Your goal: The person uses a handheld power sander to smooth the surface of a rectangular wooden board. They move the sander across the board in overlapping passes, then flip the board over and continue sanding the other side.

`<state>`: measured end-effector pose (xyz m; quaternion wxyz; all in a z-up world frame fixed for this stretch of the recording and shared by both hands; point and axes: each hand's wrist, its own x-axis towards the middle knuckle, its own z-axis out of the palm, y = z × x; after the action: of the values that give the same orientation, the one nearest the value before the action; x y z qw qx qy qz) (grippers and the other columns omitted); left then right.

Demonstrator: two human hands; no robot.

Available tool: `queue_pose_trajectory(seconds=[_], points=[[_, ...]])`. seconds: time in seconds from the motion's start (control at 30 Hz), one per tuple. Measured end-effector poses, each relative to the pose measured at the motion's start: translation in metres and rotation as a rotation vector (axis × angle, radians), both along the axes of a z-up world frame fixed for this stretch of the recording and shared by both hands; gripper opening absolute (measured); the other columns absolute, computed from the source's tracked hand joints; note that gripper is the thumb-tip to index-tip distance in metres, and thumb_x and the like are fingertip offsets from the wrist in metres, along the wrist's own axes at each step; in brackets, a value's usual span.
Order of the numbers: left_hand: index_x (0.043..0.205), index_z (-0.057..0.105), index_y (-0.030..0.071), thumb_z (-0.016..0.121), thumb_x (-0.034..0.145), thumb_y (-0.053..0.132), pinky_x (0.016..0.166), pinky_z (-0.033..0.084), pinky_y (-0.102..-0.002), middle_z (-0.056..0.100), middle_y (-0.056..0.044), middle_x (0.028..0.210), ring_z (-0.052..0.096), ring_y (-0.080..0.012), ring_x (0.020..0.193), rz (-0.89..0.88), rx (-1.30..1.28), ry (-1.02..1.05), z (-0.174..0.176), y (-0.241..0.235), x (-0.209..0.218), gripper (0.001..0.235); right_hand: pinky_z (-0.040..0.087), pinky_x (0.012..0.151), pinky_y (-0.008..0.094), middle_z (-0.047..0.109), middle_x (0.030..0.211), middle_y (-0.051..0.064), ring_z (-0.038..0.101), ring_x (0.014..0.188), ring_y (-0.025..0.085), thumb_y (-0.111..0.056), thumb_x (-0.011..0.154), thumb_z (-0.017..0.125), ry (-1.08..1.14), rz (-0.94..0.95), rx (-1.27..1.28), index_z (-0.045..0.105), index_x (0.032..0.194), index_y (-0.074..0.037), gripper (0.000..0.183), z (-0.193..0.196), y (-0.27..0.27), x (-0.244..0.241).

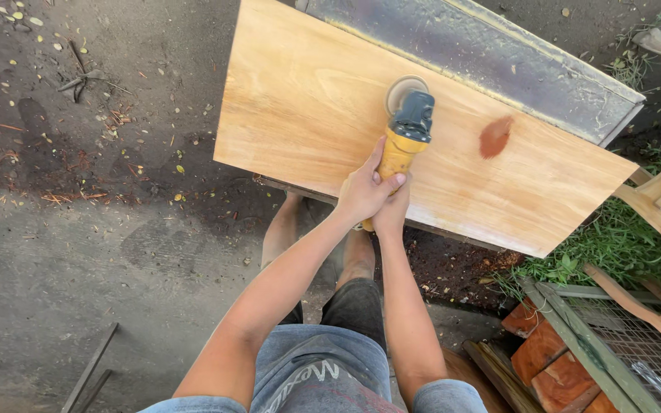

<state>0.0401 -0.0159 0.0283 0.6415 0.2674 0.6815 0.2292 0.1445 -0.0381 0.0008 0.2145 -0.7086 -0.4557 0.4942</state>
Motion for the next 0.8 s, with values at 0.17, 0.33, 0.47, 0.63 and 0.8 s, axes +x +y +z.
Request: queue_pose_trajectory(seconds=[0.17,0.33,0.47,0.63,0.8], points=[[0.166,0.022,0.014,0.073,0.09,0.043,0.071,0.054,-0.028,0.073,-0.014,0.087,0.067,-0.016,0.076,0.107,0.023,0.022,-0.007,0.002,-0.04,0.095,0.055,0.091,0.038,0.068,0.118,0.014,0.068,0.107,0.024,-0.022,0.1,0.069,0.043,0.065,-0.025,0.05,0.13,-0.004,0.039,-0.001,0.014,-0.044],[0.164,0.012,0.003,0.069,0.095,0.03,0.085,0.056,-0.028,0.071,-0.015,0.117,0.067,-0.0154,0.096,0.444,0.158,-0.15,-0.02,-0.007,-0.113,0.093,0.056,0.087,0.041,0.075,0.112,0.019,0.075,0.104,0.03,-0.034,0.093,0.074,0.003,0.212,-0.077,0.049,0.133,-0.006,0.055,0.009,0.031,-0.131],[0.163,0.005,0.001,0.066,0.099,0.02,0.099,0.054,-0.029,0.061,-0.018,0.138,0.064,-0.0177,0.117,0.603,0.26,-0.259,-0.022,-0.012,-0.159,0.091,0.057,0.085,0.042,0.075,0.11,0.019,0.076,0.102,0.033,-0.039,0.089,0.074,0.02,0.299,-0.136,0.049,0.135,-0.007,0.061,0.018,0.039,-0.179],[0.164,0.007,-0.001,0.065,0.102,0.02,0.108,0.049,-0.031,0.055,-0.018,0.149,0.059,-0.0186,0.129,0.613,0.287,-0.2,-0.02,-0.019,-0.16,0.087,0.055,0.086,0.046,0.073,0.115,0.023,0.071,0.106,0.042,-0.037,0.09,0.075,0.022,0.401,-0.049,0.046,0.142,-0.007,0.067,0.023,0.043,-0.18],[0.163,0.007,-0.003,0.065,0.103,0.019,0.112,0.047,-0.032,0.051,-0.017,0.152,0.055,-0.019,0.134,0.555,0.283,-0.271,-0.028,-0.022,-0.097,0.086,0.057,0.085,0.044,0.075,0.109,0.022,0.074,0.104,0.037,-0.038,0.088,0.076,-0.035,0.286,-0.15,0.046,0.141,-0.007,0.068,0.029,0.034,-0.123]])
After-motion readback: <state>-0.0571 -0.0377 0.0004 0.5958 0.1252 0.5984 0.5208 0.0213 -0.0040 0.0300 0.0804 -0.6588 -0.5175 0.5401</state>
